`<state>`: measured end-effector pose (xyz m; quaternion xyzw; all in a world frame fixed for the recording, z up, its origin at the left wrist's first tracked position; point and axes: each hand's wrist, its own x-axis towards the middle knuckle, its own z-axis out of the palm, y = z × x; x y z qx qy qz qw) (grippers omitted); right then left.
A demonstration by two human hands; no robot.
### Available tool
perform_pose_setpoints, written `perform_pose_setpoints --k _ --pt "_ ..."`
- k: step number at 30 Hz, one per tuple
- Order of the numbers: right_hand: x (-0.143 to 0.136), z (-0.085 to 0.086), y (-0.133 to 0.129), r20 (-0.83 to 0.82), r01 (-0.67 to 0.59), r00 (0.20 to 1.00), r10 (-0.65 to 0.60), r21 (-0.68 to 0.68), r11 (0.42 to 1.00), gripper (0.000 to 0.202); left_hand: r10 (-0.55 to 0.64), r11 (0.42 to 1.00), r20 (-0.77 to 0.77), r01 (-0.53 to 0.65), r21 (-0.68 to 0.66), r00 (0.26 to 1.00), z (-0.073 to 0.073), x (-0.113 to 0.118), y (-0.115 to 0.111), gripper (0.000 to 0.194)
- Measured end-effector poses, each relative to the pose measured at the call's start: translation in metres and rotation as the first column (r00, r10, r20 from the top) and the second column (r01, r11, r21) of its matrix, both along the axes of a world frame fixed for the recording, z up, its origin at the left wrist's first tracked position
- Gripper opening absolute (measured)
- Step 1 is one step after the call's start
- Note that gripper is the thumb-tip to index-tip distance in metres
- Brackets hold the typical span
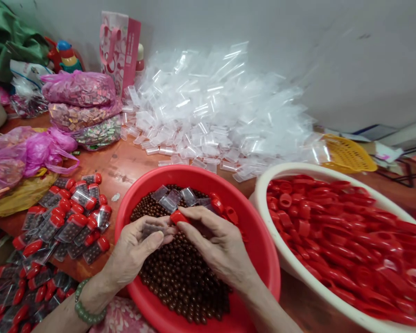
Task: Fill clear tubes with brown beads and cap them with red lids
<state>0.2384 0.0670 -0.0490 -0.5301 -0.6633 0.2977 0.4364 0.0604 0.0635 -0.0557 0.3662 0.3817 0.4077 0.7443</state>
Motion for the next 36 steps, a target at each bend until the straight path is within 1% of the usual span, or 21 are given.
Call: perform_pose_setpoints --k 2,4,6,9,13,16,22,26,28,30,31,34,35,36 --pt "0.000 0.008 0.002 -0.080 0.062 0.995 -0.066 -0.046 0.997 0.016 -0.037 0.998 -0.057 0.040 0.053 0.998 0.002 -0.001 0.001 0.024" --pt "-0.003 0.014 0.001 -0.110 0.068 0.991 -0.071 -0.026 0.997 0.017 -0.070 0.995 -0.091 0.076 0.069 0.993 0.004 -0.001 0.002 0.021" --pt "-0.008 0.020 -0.001 -0.098 0.022 0.995 -0.020 0.027 0.999 0.021 -0.091 0.993 -0.076 0.096 0.065 0.993 0.006 -0.001 0.002 0.019" --pt "-0.016 0.025 -0.002 -0.016 -0.073 0.997 0.075 0.103 0.992 0.024 -0.099 0.993 -0.035 0.102 0.065 0.994 0.005 0.001 0.001 0.021" --pt "-0.019 0.023 -0.002 0.088 -0.182 0.982 0.168 0.188 0.965 0.030 -0.140 0.987 -0.033 0.142 0.080 0.990 0.001 0.001 0.001 0.027" --pt "-0.018 0.020 -0.002 0.117 -0.221 0.973 0.199 0.215 0.951 0.033 -0.163 0.977 -0.052 0.168 0.128 0.985 0.001 0.001 0.001 0.028" --pt "-0.024 0.020 -0.004 0.122 -0.186 0.979 0.161 0.228 0.956 0.029 -0.185 0.961 -0.050 0.191 0.198 0.982 0.005 0.001 0.002 0.025" --pt "-0.027 0.014 -0.004 0.125 -0.171 0.981 0.145 0.232 0.958 0.025 -0.159 0.970 -0.121 0.177 0.165 0.980 0.003 0.001 0.001 0.022" --pt "-0.026 0.011 -0.005 0.182 -0.168 0.976 0.122 0.266 0.949 0.026 -0.151 0.972 -0.109 0.168 0.167 0.982 0.002 0.000 0.001 0.021" --pt "-0.025 0.008 -0.006 0.308 -0.209 0.945 0.110 0.313 0.926 0.029 -0.140 0.977 -0.065 0.149 0.150 0.988 0.002 -0.001 0.002 0.021" --pt "-0.024 0.007 -0.007 0.385 -0.248 0.916 0.113 0.324 0.913 0.034 -0.139 0.981 -0.047 0.144 0.126 0.989 0.001 -0.001 0.002 0.020" --pt "-0.023 0.005 -0.009 0.581 -0.353 0.804 0.123 0.301 0.886 0.063 -0.165 0.986 0.010 0.164 0.023 0.986 0.001 -0.002 0.004 0.025" --pt "-0.023 0.003 -0.008 0.627 -0.372 0.771 0.111 0.302 0.878 0.065 -0.175 0.985 0.042 0.175 -0.002 0.984 0.001 -0.002 0.004 0.028" --pt "-0.024 0.002 -0.008 0.663 -0.381 0.743 0.086 0.315 0.869 0.063 -0.178 0.984 0.077 0.179 -0.017 0.981 0.000 -0.002 0.005 0.032"
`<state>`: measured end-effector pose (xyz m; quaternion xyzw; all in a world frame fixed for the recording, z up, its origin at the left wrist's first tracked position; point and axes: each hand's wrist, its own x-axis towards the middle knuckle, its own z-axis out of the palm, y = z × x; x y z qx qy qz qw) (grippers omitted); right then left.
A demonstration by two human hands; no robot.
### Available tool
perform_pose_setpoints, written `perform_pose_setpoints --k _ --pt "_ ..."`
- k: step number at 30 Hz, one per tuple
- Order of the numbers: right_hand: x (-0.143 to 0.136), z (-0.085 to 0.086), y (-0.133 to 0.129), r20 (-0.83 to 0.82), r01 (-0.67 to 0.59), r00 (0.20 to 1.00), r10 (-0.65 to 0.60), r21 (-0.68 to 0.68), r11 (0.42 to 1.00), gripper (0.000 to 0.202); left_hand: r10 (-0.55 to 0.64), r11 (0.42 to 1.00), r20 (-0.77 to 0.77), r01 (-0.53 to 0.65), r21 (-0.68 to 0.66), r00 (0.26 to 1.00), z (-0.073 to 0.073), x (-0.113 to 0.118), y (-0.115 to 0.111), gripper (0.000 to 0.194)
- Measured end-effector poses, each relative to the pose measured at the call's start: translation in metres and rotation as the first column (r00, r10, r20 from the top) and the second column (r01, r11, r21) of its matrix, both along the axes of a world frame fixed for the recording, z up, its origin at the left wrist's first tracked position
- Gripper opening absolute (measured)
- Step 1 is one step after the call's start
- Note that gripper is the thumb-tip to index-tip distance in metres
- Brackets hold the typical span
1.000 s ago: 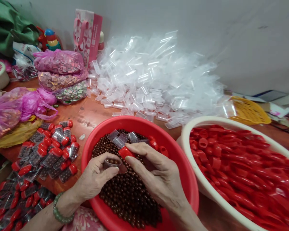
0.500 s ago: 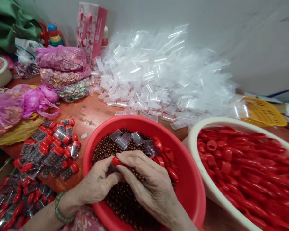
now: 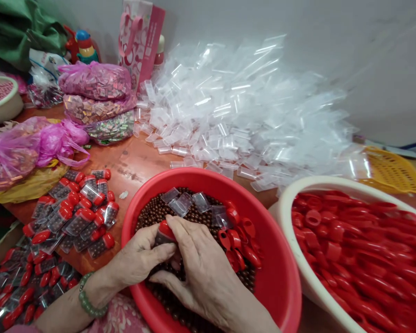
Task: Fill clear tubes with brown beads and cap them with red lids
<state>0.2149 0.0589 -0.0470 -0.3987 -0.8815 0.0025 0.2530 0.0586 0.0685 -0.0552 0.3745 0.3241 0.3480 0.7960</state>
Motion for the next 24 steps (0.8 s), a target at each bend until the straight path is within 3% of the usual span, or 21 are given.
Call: perform_pose_setpoints --k 6,13,17,21,24 --pt "-0.002 -0.007 0.005 0.069 -0.020 0.998 0.007 0.189 0.982 0.053 0.000 0.998 0.151 0.010 -0.067 0.988 -0.001 0.003 0.000 0.042" --pt "-0.001 -0.004 0.007 0.035 -0.046 0.999 0.040 0.186 0.981 0.048 -0.011 0.992 0.176 0.033 -0.122 0.984 -0.004 0.003 -0.002 0.054" --pt "-0.002 -0.008 0.006 0.069 -0.034 0.997 0.022 0.176 0.984 0.047 0.056 0.952 0.167 -0.002 -0.308 0.984 -0.004 0.008 0.003 0.074" --pt "-0.005 -0.013 0.004 0.067 -0.006 0.998 -0.004 0.142 0.990 0.049 0.131 0.877 -0.036 -0.132 -0.462 0.991 -0.002 0.016 0.007 0.054" --pt "-0.008 -0.015 0.002 0.047 -0.021 0.999 0.012 0.197 0.980 0.056 0.246 0.881 -0.183 -0.298 -0.367 0.952 -0.001 0.018 0.005 0.032"
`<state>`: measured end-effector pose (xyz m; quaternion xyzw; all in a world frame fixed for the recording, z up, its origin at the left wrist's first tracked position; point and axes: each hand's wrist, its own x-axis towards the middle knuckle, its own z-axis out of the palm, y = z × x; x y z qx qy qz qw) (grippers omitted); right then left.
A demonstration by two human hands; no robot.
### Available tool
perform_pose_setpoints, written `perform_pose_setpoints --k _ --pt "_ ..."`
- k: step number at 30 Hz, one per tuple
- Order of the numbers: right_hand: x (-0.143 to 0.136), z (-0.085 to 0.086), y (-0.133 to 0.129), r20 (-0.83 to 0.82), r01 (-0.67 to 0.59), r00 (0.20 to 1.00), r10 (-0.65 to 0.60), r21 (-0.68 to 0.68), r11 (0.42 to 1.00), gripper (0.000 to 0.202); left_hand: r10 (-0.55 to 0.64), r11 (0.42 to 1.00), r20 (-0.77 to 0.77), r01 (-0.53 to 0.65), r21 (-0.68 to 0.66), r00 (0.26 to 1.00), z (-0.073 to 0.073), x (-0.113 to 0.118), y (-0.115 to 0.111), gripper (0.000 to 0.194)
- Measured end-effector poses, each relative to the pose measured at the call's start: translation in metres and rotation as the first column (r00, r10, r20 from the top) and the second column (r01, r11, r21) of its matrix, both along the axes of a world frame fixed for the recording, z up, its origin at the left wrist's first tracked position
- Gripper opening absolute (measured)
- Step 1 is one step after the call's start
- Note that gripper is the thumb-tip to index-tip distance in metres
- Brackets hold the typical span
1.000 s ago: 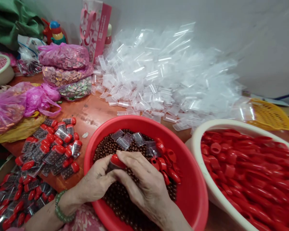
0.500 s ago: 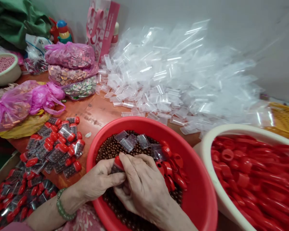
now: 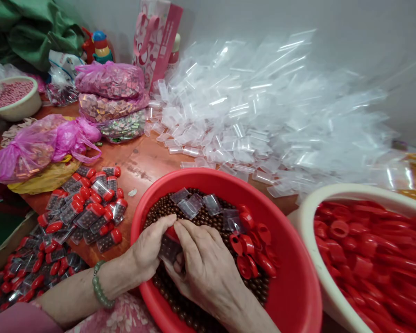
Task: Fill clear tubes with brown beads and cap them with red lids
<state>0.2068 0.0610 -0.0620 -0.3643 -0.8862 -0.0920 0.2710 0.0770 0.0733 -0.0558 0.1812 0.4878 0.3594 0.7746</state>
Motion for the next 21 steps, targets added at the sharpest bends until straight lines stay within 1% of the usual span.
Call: perform_pose_setpoints --k 2,3,5,8,11,13,14,15,16,17,18,19,20,21 --pt "-0.001 -0.001 -0.001 0.002 -0.022 1.000 0.022 0.027 0.999 0.058 0.019 0.995 -0.140 -0.006 0.098 0.990 0.000 0.000 -0.002 0.026" --pt "-0.001 -0.001 -0.002 0.009 -0.030 1.000 0.030 0.037 0.999 0.059 -0.001 0.991 -0.210 0.029 0.134 0.978 -0.001 0.000 -0.003 0.027" --pt "-0.001 -0.002 -0.003 0.018 -0.033 0.999 0.032 0.059 0.998 0.060 -0.063 0.969 -0.340 0.139 0.206 0.938 -0.004 -0.001 -0.004 0.031" --pt "-0.001 -0.003 -0.004 0.015 -0.032 0.999 0.031 0.082 0.996 0.060 -0.090 0.908 -0.483 0.271 0.320 0.871 -0.011 -0.002 -0.006 0.030" --pt "0.000 -0.004 -0.003 -0.010 -0.069 0.998 0.070 0.083 0.994 0.059 -0.083 0.859 -0.562 0.345 0.379 0.823 -0.015 -0.006 -0.010 0.023" --pt "0.000 -0.006 -0.002 -0.026 -0.111 0.993 0.113 0.078 0.991 0.061 -0.066 0.805 -0.634 0.417 0.422 0.770 -0.015 -0.010 -0.014 0.017" --pt "-0.001 -0.007 -0.002 -0.034 -0.139 0.989 0.142 0.072 0.988 0.063 -0.048 0.773 -0.663 0.448 0.450 0.747 -0.014 -0.013 -0.016 0.017" --pt "-0.001 -0.008 -0.002 -0.043 -0.170 0.984 0.172 0.061 0.984 0.065 -0.019 0.738 -0.677 0.468 0.487 0.736 -0.012 -0.017 -0.019 0.022" --pt "-0.002 -0.008 -0.003 -0.053 -0.195 0.979 0.197 0.042 0.980 0.066 -0.002 0.706 -0.668 0.474 0.526 0.744 -0.008 -0.023 -0.021 0.028" --pt "-0.003 -0.008 -0.004 -0.060 -0.215 0.975 0.216 0.018 0.976 0.067 -0.002 0.693 -0.632 0.457 0.558 0.775 -0.003 -0.030 -0.022 0.033" --pt "-0.003 -0.007 -0.004 -0.066 -0.226 0.972 0.225 -0.008 0.974 0.068 -0.008 0.695 -0.582 0.424 0.581 0.813 0.003 -0.040 -0.024 0.039" --pt "-0.002 -0.006 -0.005 -0.070 -0.220 0.973 0.218 -0.032 0.975 0.069 -0.028 0.710 -0.535 0.394 0.584 0.844 0.009 -0.052 -0.026 0.045" --pt "0.000 -0.004 -0.005 -0.070 -0.197 0.979 0.194 -0.051 0.979 0.069 -0.022 0.752 -0.507 0.348 0.559 0.862 0.016 -0.066 -0.028 0.053" --pt "0.003 -0.001 -0.004 -0.065 -0.155 0.986 0.151 -0.066 0.986 0.067 0.020 0.780 -0.538 0.323 0.536 0.843 0.021 -0.083 -0.030 0.054"
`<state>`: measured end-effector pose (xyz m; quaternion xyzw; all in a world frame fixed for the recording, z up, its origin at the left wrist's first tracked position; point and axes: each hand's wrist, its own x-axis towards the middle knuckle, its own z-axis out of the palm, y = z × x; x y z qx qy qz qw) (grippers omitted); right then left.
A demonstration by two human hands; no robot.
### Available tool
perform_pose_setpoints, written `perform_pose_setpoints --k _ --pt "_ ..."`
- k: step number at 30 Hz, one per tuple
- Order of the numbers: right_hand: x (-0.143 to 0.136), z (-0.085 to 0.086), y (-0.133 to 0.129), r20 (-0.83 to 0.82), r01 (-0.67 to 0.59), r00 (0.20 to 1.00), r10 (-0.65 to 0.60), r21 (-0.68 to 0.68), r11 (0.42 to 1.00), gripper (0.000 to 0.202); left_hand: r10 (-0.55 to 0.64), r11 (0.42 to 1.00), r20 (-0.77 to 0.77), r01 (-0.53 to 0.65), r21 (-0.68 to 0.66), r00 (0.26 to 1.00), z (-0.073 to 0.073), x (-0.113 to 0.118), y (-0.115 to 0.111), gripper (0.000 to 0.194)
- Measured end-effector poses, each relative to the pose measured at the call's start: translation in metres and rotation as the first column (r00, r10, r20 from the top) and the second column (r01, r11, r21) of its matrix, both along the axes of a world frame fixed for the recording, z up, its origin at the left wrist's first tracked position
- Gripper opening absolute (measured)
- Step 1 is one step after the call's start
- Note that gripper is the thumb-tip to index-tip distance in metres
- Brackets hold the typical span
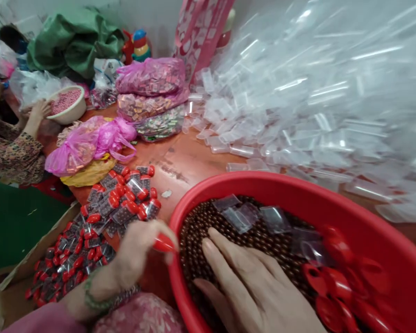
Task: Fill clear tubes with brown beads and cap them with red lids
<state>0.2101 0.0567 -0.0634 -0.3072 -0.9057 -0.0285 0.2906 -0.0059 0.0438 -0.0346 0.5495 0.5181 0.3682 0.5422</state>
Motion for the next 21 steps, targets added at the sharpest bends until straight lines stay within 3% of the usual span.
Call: perform_pose_setpoints --k 2,4,5,8,10,11,13,17,19,21 --pt "0.013 0.005 0.003 0.026 0.102 0.995 -0.102 -0.021 0.995 0.057 0.211 0.973 -0.291 -0.173 0.152 0.933 0.007 -0.038 -0.004 0.047" --pt "0.031 0.008 0.007 0.051 0.217 0.975 -0.216 -0.032 0.976 0.043 0.413 0.910 -0.564 -0.294 0.294 0.715 0.005 -0.078 -0.005 0.041" --pt "0.041 0.008 0.010 0.063 0.268 0.962 -0.265 -0.040 0.963 0.036 0.454 0.891 -0.655 -0.297 0.344 0.604 0.002 -0.097 -0.005 0.039" --pt "0.068 0.004 0.018 0.101 0.389 0.919 -0.380 -0.089 0.917 0.027 0.544 0.829 -0.747 -0.105 0.550 0.384 -0.008 -0.129 0.001 0.033" --pt "0.077 -0.001 0.024 0.155 0.436 0.897 -0.414 -0.154 0.887 0.024 0.637 0.753 -0.699 -0.071 0.654 0.326 -0.010 -0.125 0.005 0.029" --pt "0.077 -0.003 0.029 0.186 0.451 0.888 -0.419 -0.191 0.872 0.023 0.659 0.729 -0.664 -0.082 0.680 0.354 -0.010 -0.115 0.008 0.027" --pt "0.072 -0.005 0.039 0.273 0.473 0.873 -0.405 -0.269 0.839 0.019 0.624 0.720 -0.590 -0.084 0.689 0.513 -0.006 -0.084 0.014 0.023" --pt "0.043 -0.002 0.061 0.478 0.512 0.825 -0.301 -0.409 0.755 0.015 0.296 0.756 -0.537 0.150 0.637 0.790 -0.008 -0.008 0.031 0.017" --pt "0.030 -0.002 0.068 0.514 0.528 0.810 -0.283 -0.429 0.733 0.013 0.133 0.741 -0.510 0.257 0.621 0.850 -0.015 0.020 0.038 0.016" --pt "0.021 -0.006 0.071 0.528 0.554 0.795 -0.299 -0.431 0.712 0.011 0.052 0.730 -0.559 0.351 0.587 0.827 -0.022 0.038 0.042 0.017"
